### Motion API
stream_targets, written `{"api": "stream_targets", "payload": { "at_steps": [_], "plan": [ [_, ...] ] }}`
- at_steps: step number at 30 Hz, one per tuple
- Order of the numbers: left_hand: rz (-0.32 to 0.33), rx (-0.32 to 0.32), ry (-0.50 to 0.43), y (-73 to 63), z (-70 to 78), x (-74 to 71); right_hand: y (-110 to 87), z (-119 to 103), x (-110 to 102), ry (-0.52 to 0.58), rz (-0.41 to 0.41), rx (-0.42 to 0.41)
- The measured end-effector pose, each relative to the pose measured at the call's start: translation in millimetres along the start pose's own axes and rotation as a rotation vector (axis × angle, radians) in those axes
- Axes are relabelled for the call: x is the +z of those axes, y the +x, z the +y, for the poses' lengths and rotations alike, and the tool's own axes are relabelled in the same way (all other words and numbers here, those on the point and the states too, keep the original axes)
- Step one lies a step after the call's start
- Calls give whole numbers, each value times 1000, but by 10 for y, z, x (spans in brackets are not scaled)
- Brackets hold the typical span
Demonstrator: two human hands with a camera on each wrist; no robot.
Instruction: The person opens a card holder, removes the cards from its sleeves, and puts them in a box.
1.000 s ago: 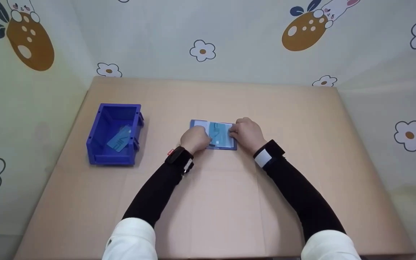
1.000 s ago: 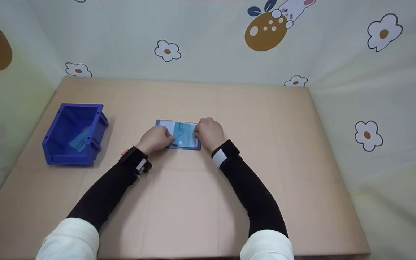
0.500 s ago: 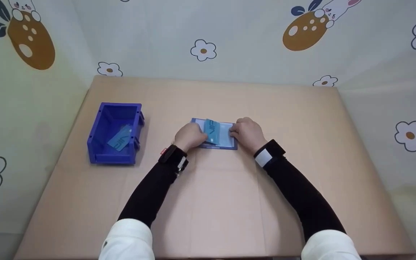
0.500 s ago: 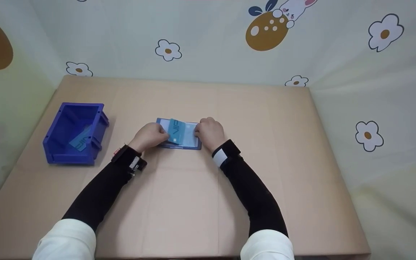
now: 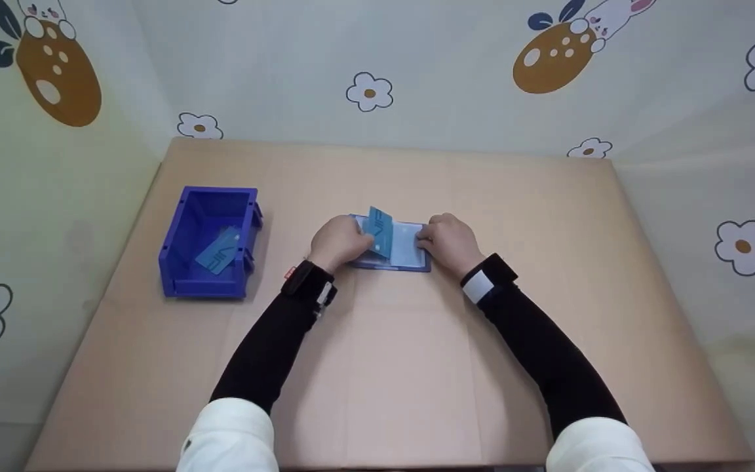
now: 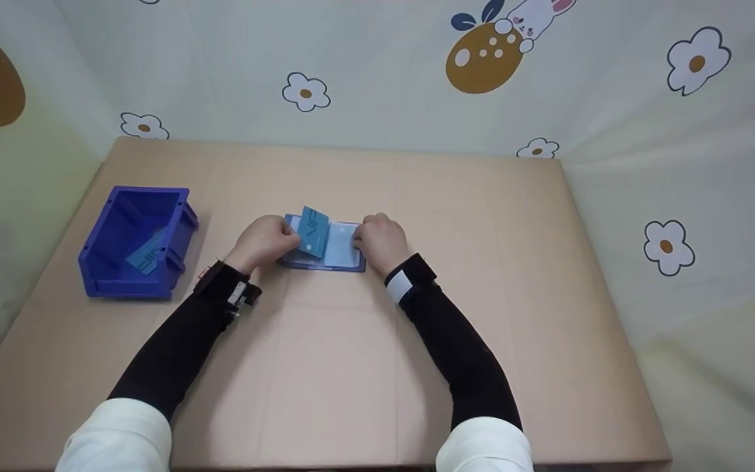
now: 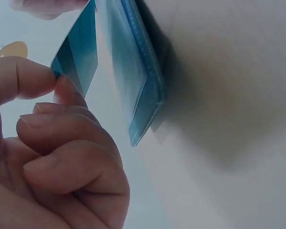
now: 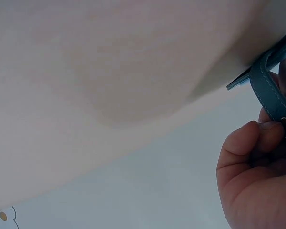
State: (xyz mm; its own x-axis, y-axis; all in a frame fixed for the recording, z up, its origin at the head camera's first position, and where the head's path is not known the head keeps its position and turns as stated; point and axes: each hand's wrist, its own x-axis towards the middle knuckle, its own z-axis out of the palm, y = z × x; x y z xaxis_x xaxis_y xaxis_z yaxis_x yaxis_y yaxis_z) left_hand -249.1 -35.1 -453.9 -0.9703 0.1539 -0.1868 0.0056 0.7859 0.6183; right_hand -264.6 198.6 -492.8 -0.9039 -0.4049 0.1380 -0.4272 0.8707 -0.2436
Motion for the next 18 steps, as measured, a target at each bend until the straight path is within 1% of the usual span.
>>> {"api": "stream_targets", "payload": {
  "at_steps": [6, 11, 16, 18],
  "plan": [
    [42, 39, -45, -27, 44, -98, 10, -4, -2, -4, -12, 14],
    [45, 64, -106, -60, 111, -225, 11, -5, 0, -2, -14, 22],
    [66, 104, -143, -107, 158, -358, 9, -8, -3, -3, -18, 27],
    [72, 109, -157, -123, 171, -408, 9, -7, -4, -13, -18, 24]
  ]
}}
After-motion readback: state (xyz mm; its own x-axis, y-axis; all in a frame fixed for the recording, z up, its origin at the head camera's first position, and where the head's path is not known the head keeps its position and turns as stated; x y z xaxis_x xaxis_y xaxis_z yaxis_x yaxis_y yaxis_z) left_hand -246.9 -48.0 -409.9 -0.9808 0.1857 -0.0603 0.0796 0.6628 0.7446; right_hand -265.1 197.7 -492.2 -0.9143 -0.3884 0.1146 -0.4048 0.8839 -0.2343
